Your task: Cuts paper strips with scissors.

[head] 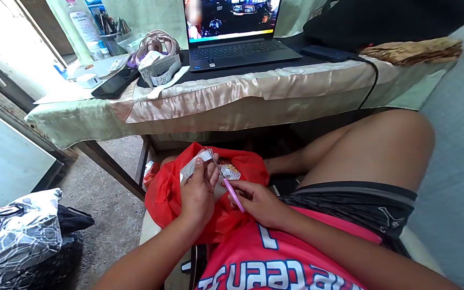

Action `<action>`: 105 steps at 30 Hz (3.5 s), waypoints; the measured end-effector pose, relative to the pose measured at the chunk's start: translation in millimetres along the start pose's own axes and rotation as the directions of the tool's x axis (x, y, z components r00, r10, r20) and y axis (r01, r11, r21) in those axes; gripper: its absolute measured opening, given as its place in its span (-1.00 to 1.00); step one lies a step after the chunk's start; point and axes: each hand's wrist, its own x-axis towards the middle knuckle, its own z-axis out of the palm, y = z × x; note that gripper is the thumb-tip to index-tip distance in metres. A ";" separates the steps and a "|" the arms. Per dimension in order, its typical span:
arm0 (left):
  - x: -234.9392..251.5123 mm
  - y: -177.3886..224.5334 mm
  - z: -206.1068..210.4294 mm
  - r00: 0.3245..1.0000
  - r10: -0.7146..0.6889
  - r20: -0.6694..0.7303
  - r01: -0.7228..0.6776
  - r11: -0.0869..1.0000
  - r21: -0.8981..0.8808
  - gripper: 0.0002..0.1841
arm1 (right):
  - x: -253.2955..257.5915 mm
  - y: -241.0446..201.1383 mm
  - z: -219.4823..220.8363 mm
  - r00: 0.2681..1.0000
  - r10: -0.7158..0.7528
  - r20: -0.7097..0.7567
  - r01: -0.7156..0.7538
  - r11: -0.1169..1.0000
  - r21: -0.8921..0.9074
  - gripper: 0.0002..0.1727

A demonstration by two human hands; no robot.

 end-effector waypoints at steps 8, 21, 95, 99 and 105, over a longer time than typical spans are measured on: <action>-0.4 2.2 -0.3 1.000 -0.019 0.009 0.020 1.000 -0.006 -0.58 | -0.6 0.6 1.4 0.999 -0.032 -0.043 0.024 0.986 -0.167 -0.51; 0.6 -1.4 -1.9 0.999 0.020 0.030 -0.021 0.999 0.026 -0.57 | -0.1 5.1 1.9 0.997 -0.039 -0.061 0.024 0.975 -0.222 -0.57; 0.7 -0.2 -2.0 0.999 -0.004 0.048 0.002 0.999 0.036 -0.54 | -1.0 -2.8 0.2 0.998 -0.041 -0.058 0.023 0.959 -0.282 -0.54; 0.8 0.9 -1.5 0.999 -0.002 0.045 0.001 0.999 0.037 -0.55 | -0.1 -2.2 -0.7 0.997 -0.040 -0.058 0.022 0.960 -0.278 -0.55; -0.1 0.8 -0.9 0.999 -0.002 0.042 0.000 0.999 0.033 -0.55 | 0.4 0.6 -1.0 0.996 -0.054 -0.072 0.030 0.953 -0.300 -0.58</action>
